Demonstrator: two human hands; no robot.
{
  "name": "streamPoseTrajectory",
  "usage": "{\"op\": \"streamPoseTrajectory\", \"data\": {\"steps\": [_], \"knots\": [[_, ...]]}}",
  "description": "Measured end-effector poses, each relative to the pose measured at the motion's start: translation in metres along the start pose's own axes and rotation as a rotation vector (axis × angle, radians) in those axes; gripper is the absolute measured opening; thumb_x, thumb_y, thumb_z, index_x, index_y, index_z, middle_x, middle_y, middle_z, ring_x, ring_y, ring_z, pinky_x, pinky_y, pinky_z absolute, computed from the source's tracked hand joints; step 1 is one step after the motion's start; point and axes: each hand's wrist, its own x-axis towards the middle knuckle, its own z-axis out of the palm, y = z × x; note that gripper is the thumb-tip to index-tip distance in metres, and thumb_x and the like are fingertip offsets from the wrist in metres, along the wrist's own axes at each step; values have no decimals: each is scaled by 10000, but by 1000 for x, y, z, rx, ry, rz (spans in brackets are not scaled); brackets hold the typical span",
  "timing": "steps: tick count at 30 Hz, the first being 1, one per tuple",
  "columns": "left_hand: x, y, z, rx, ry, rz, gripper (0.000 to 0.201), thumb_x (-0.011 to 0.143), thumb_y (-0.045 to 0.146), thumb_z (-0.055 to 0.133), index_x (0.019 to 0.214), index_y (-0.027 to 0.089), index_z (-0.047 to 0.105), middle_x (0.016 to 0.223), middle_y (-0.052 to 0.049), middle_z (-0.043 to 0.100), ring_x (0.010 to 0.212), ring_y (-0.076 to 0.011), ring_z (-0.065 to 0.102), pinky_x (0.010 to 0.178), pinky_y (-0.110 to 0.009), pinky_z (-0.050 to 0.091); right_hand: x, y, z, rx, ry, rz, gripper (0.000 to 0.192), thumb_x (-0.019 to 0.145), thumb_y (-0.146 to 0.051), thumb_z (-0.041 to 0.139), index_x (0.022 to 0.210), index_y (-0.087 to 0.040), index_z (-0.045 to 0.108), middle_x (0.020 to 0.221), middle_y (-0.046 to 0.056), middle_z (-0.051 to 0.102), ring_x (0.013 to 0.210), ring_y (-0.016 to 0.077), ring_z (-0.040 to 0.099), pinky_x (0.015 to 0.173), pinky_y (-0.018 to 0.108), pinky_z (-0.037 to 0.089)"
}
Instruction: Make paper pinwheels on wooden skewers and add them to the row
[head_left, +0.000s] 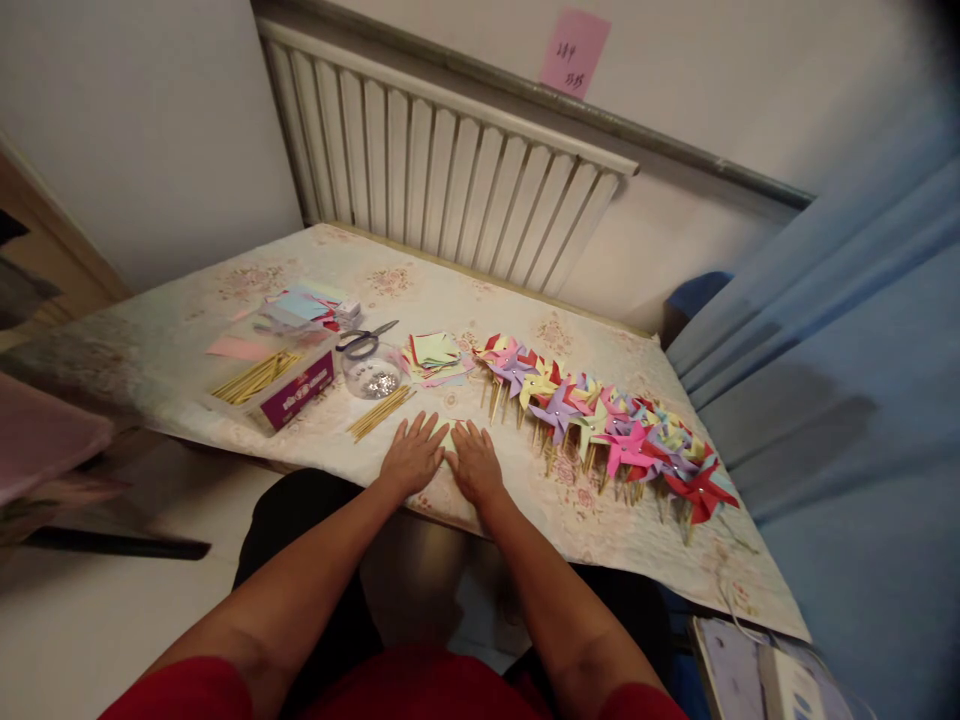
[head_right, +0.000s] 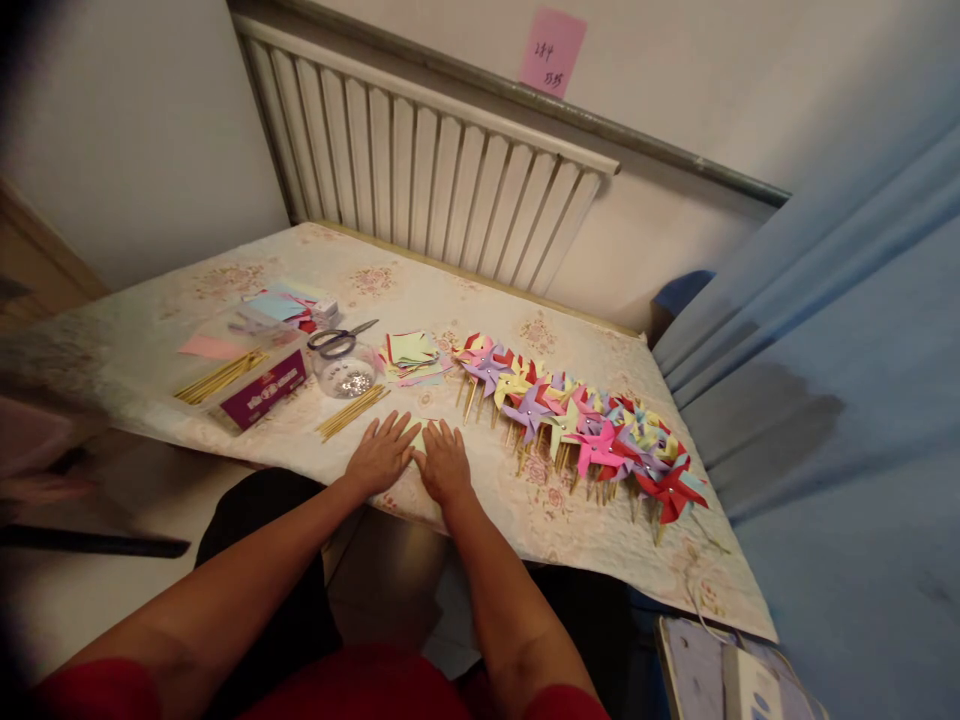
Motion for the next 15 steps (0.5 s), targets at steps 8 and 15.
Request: {"op": "streamPoseTrajectory", "data": {"steps": [8,15], "knots": [[-1,0,4,-6,23,1,476,938,372,390,1390,259,487,1505,-84,410,1424,-304,280,1131,-551,227,2,1,4,6,47,113,464,978,-392,440,1360,-134,487,1458,145,460,1408,269,312,1141,479,218],[-1,0,4,-9,14,-3,486,938,357,379,1404,253,469,1518,-84,387,1431,-300,266,1128,-558,233,-2,7,8,15,181,274,439,989,-318,404,1347,-80,495,1442,196,461,1368,252,385,1123,446,275]]}}
